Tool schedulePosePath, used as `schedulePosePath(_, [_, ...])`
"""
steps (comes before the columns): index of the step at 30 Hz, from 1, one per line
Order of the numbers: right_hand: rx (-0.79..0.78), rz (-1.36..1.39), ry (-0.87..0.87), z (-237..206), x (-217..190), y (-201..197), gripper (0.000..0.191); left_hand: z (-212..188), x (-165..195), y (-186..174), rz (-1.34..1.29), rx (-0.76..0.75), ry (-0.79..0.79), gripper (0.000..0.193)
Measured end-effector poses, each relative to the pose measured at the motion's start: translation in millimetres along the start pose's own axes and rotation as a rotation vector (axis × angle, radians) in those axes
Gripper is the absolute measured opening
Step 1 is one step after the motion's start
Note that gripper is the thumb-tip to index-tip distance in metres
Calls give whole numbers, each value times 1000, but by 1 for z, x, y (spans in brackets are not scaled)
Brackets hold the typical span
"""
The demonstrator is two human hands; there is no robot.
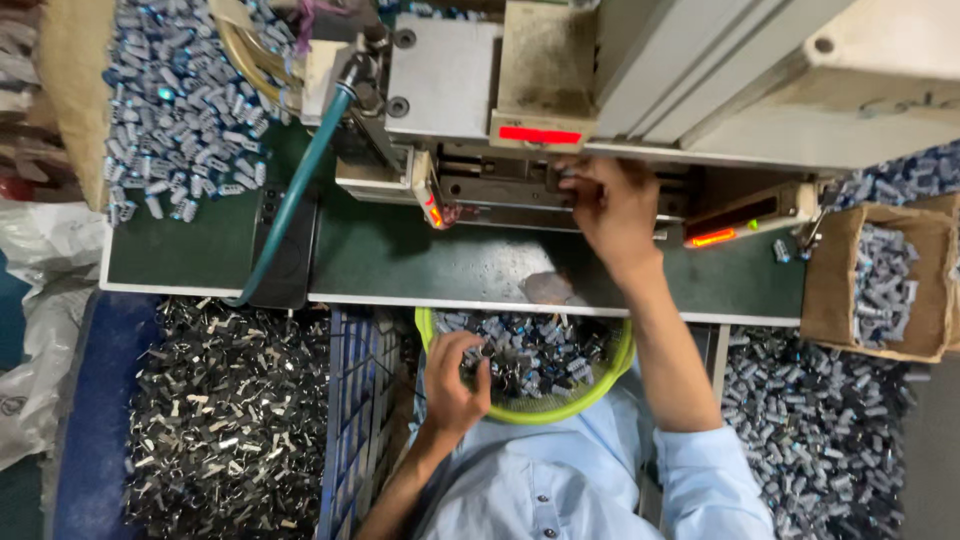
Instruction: The person repeatedly picks small cylindrical metal parts from a green basket and places them into a machine hopper. The parts are handled one at a time and fed into the machine continuously.
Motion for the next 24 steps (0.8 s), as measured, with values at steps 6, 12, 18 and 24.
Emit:
schedulePosePath(6, [106, -488, -251, -50, -43, -34, 36, 2, -11, -3, -48, -107, 39, 21])
schedulePosePath(12, [-298, -196, 101, -200, -35, 7, 26, -9, -18, -26, 51, -51, -24, 15])
schedulePosePath(18, [-214, -111, 472, -262, -32, 12, 20, -1, 2, -24, 72, -154, 66, 16])
schedulePosePath(24, [-415, -180, 116, -231, -17, 40, 58, 6, 6, 29, 278, -557, 130, 25])
Point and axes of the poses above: each hand's wrist, its own z-axis towards the middle knuckle, its own y-axis out of the palm, x = y × z, the point moved 1 cm from there along z, towards the middle knuckle, and after that the axes turned 9 degrees about -z, right-handed, at the moved point
